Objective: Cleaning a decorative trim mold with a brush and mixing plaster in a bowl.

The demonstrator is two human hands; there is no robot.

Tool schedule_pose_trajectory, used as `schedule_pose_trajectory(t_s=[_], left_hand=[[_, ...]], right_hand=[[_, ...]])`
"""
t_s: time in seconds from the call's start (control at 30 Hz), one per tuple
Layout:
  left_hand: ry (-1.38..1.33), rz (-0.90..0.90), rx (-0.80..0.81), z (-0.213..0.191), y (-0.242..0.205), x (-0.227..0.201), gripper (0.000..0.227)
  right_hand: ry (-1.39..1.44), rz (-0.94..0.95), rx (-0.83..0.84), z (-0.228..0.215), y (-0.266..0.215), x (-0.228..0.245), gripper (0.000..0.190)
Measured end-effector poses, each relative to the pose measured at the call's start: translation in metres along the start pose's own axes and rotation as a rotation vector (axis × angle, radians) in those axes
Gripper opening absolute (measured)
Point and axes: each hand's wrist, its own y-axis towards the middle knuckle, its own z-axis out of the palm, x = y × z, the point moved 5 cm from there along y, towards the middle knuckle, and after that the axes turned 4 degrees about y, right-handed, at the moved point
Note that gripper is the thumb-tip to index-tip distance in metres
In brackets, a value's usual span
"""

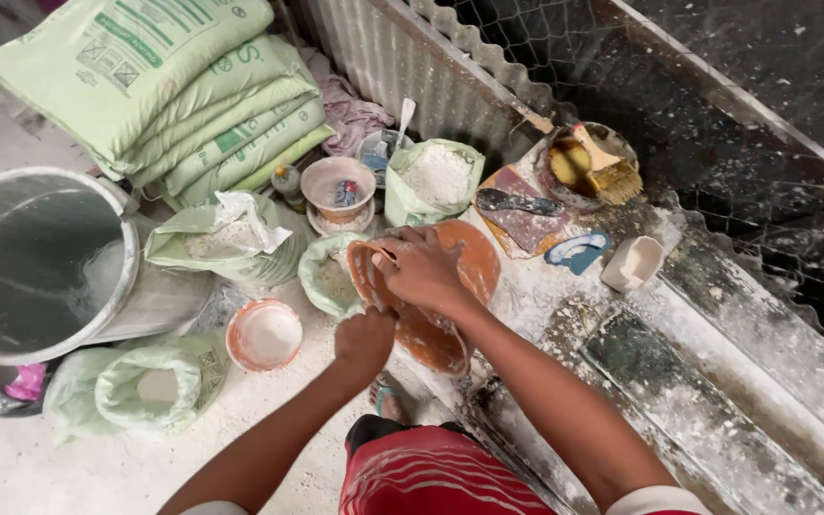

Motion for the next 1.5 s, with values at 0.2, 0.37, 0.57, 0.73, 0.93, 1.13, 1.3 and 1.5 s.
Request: schedule_pose_trajectory(t_s=[0.2, 0.37, 0.57, 0.73, 0.93, 1.13, 1.3, 1.5], left_hand=[[-0.06, 0.058, -0.057, 0.037, 0.002, 0.005, 0.019], [0.081, -0.121, -0.345, 0.003, 0.005, 0.043, 0.019], [-0.244, 0.32, -0.07, 0.017, 0.011, 0.037, 0.026], [-0.034, -0.083, -0.339, 0.02, 0.011, 0.066, 0.047], [-0.865, 0.157, -0.042, 0.116, -0.021, 0.003, 0.039], [0.187, 0.104, -0.208, 0.057, 0.066, 0.172, 0.047], [0.141, 0.015, -0.233, 0.002, 0.05, 0.147, 0.04], [-0.512, 0.273, -0.012, 0.113, 0.088, 0.159, 0.043]], right_hand=[[-0.029, -0.022, -0.018, 0.016, 0.014, -0.003, 0.044], [-0.027, -0.168, -0.096, 0.041, 0.037, -0.021, 0.046], [-0.084, -0.026, 0.007, 0.01, 0.029, 0.012, 0.047], [-0.143, 0.022, 0.151, 0.011, 0.027, 0.027, 0.044], [-0.11, 0.05, 0.171, 0.011, 0.04, 0.031, 0.042], [-0.181, 0.028, 0.256, 0.023, 0.067, 0.016, 0.051], [-0.149, -0.016, 0.305, 0.008, 0.067, 0.017, 0.047], [-0.049, -0.183, 0.257, 0.016, 0.099, -0.01, 0.049]])
